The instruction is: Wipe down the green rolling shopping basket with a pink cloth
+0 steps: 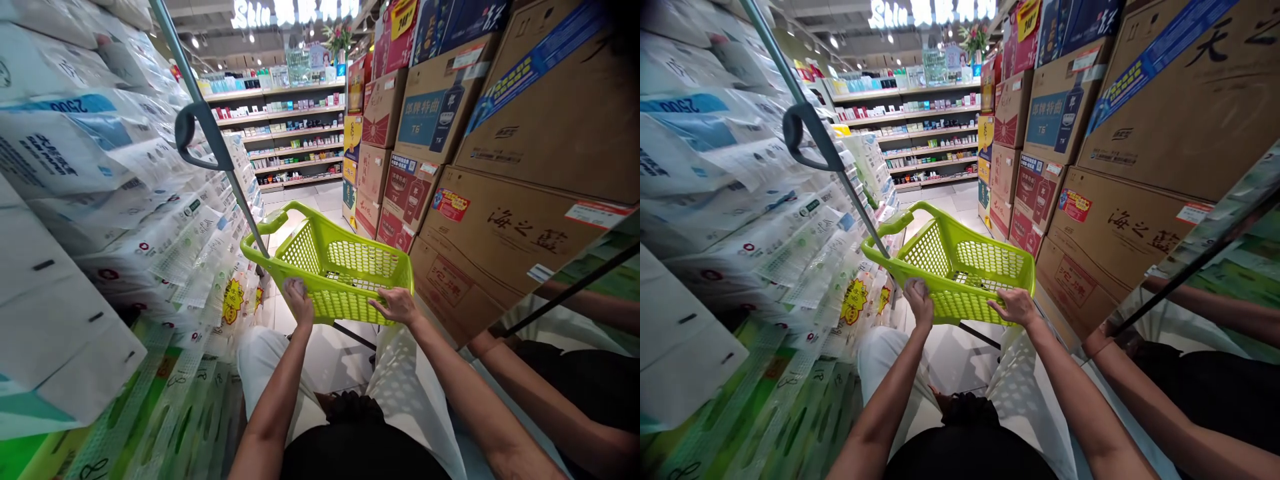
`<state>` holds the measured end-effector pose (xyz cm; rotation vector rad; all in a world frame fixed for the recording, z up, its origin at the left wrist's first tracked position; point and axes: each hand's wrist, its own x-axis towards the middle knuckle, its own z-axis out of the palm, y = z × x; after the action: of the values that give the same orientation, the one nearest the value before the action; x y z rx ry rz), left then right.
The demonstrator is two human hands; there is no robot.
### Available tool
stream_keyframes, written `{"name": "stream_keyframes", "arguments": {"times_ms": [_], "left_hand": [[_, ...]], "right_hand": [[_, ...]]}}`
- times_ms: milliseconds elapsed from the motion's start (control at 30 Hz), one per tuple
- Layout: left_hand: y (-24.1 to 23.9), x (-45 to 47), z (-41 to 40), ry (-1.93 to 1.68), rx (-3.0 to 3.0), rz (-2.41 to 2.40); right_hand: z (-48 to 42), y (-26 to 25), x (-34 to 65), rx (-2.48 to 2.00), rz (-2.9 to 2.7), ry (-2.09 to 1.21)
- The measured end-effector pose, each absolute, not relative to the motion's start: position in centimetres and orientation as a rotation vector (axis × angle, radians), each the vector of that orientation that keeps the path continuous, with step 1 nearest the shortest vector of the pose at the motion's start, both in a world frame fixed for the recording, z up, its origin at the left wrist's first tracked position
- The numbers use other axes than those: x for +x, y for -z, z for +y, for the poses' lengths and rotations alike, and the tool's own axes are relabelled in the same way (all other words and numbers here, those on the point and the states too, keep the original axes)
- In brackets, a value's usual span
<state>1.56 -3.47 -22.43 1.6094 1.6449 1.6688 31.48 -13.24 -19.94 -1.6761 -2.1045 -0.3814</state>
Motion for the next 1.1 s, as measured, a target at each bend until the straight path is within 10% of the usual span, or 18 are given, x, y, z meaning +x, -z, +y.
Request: {"name": "stream_keyframes", "arguments": {"times_ms": [1100], "left_hand": [[25.6,9.7,-9.6,-1.432,1.754,1.481]], "right_hand": [[-14.3,19.6,31.3,-1.667,-2.121,0.336]]}}
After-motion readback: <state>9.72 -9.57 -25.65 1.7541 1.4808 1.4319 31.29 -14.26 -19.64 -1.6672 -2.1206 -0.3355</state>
